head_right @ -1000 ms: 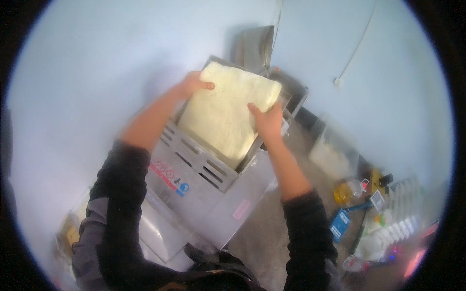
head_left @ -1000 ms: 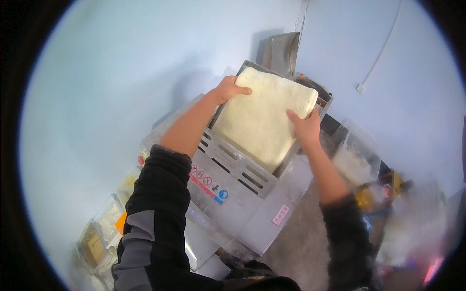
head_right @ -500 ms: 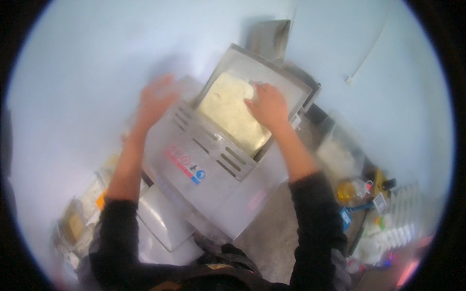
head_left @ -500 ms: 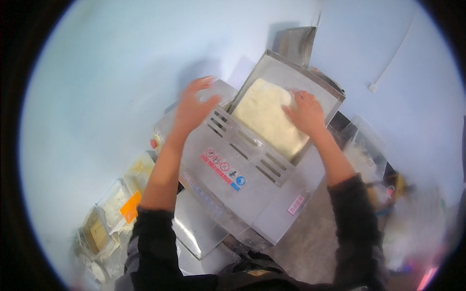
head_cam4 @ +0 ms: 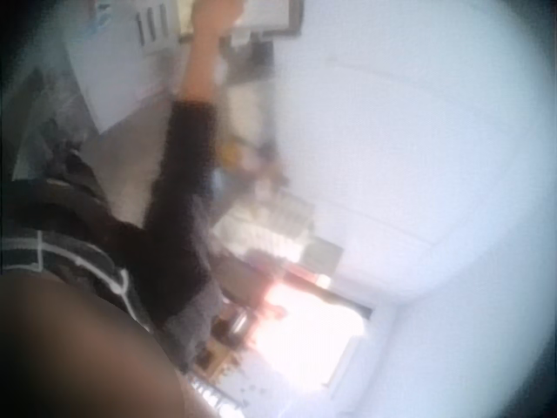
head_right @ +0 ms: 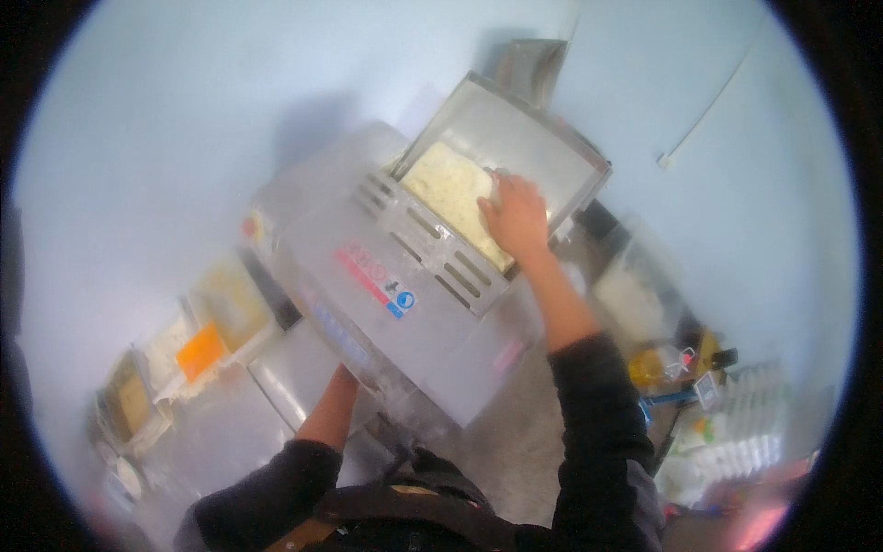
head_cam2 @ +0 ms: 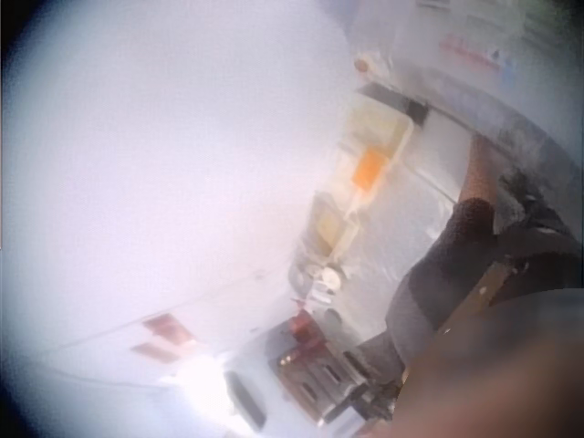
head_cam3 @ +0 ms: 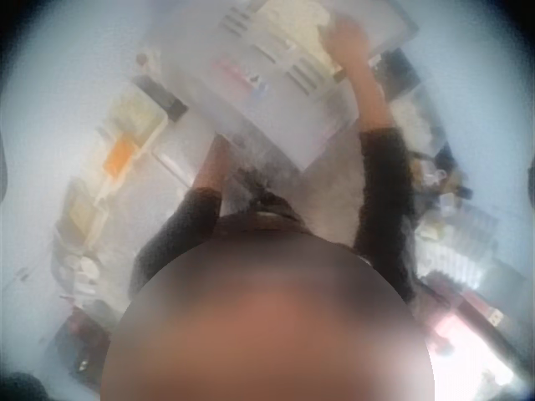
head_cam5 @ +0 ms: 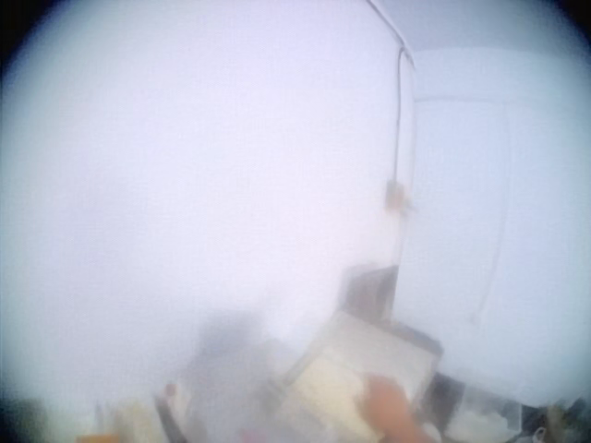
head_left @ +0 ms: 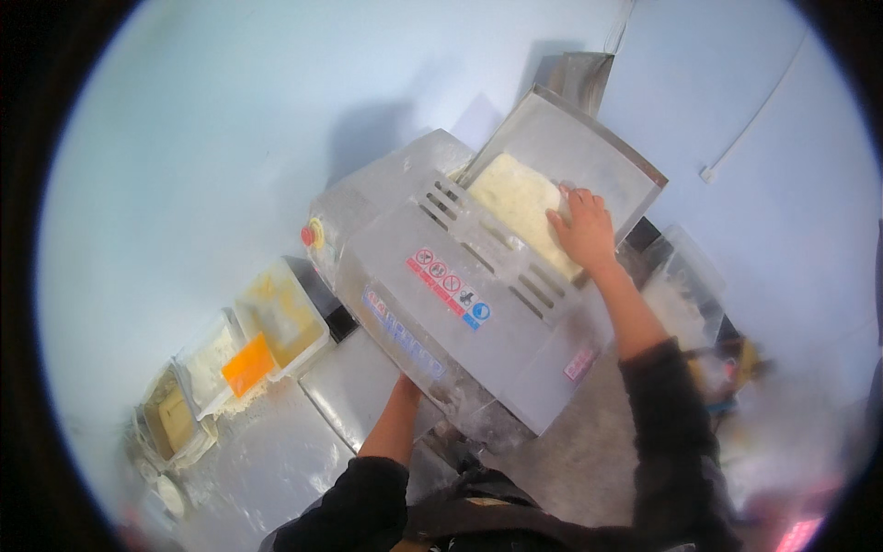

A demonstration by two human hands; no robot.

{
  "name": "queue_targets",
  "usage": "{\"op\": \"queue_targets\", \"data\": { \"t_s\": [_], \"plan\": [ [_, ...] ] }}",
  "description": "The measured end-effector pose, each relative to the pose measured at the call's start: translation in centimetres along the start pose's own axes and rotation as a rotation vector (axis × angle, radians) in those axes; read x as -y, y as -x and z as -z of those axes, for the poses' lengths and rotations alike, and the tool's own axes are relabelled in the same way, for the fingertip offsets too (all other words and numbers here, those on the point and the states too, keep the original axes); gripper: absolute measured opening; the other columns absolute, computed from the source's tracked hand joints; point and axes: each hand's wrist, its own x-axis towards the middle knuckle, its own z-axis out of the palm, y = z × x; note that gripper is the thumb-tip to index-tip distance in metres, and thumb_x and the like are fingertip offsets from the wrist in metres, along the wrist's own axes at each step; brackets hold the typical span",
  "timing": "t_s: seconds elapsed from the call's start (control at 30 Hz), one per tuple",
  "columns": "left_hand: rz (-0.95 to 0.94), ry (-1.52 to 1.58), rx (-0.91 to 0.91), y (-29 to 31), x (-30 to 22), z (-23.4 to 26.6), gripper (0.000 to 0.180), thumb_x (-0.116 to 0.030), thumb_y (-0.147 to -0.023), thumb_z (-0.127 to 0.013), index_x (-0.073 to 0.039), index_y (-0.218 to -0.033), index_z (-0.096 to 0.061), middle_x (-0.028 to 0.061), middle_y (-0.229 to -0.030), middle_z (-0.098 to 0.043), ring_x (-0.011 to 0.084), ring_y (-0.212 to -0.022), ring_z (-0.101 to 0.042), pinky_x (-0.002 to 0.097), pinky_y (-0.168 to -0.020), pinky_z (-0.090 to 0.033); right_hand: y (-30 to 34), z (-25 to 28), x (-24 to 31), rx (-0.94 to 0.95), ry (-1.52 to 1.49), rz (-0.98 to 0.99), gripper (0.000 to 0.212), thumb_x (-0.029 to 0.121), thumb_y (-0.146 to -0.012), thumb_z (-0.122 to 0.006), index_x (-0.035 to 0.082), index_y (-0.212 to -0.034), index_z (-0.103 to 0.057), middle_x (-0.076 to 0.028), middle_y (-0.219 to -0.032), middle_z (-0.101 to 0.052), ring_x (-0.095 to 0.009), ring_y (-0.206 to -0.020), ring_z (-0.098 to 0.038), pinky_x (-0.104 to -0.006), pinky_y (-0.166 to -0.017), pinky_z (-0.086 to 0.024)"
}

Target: The person transfers baked buns from a metal tray into a plastic container using tongs, then moves them into a basket. The person then flattens a dough sheet on a countertop, runs it through a dough sheeter, and spreads a yellow mixture onto the flattened dough using a spatula.

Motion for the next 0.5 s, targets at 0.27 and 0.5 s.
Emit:
{"op": "queue_targets", "data": {
  "t_s": [0.27,0.5],
  "plan": [
    [-0.125,-0.435,-0.379,0.0,-2.2,4.4,0.048,-0.024,-0.094,-0.074,0.001,-0.132,-0.057,0.0130,-0.110,-0.069,0.0298,-0.096,-0.068,0.0449,-0.087,-0.059,3.2,3.9,1.5,0.020,-0.214,-0.040,0.055,0.027,-0.091,-0.073,0.007,-0.140,-0.059,-0.016,-0.138,-0.054,-0.037,-0.132,-0.049,-0.0444,-0.111,-0.042],
    [-0.301,-0.499,-0.241,8.2,-6.1,5.7,0.043,-0.011,-0.090,-0.075,0.005,-0.128,-0.061,0.0132,-0.114,-0.070,0.0257,-0.096,-0.069,0.0408,-0.085,-0.056,15.3,12.6,13.3,-0.149,-0.494,-0.035,0.034,0.015,-0.091,-0.072,0.004,-0.123,-0.067,-0.018,-0.124,-0.064,-0.035,-0.119,-0.062,-0.0422,-0.104,-0.047]
  ]
}}
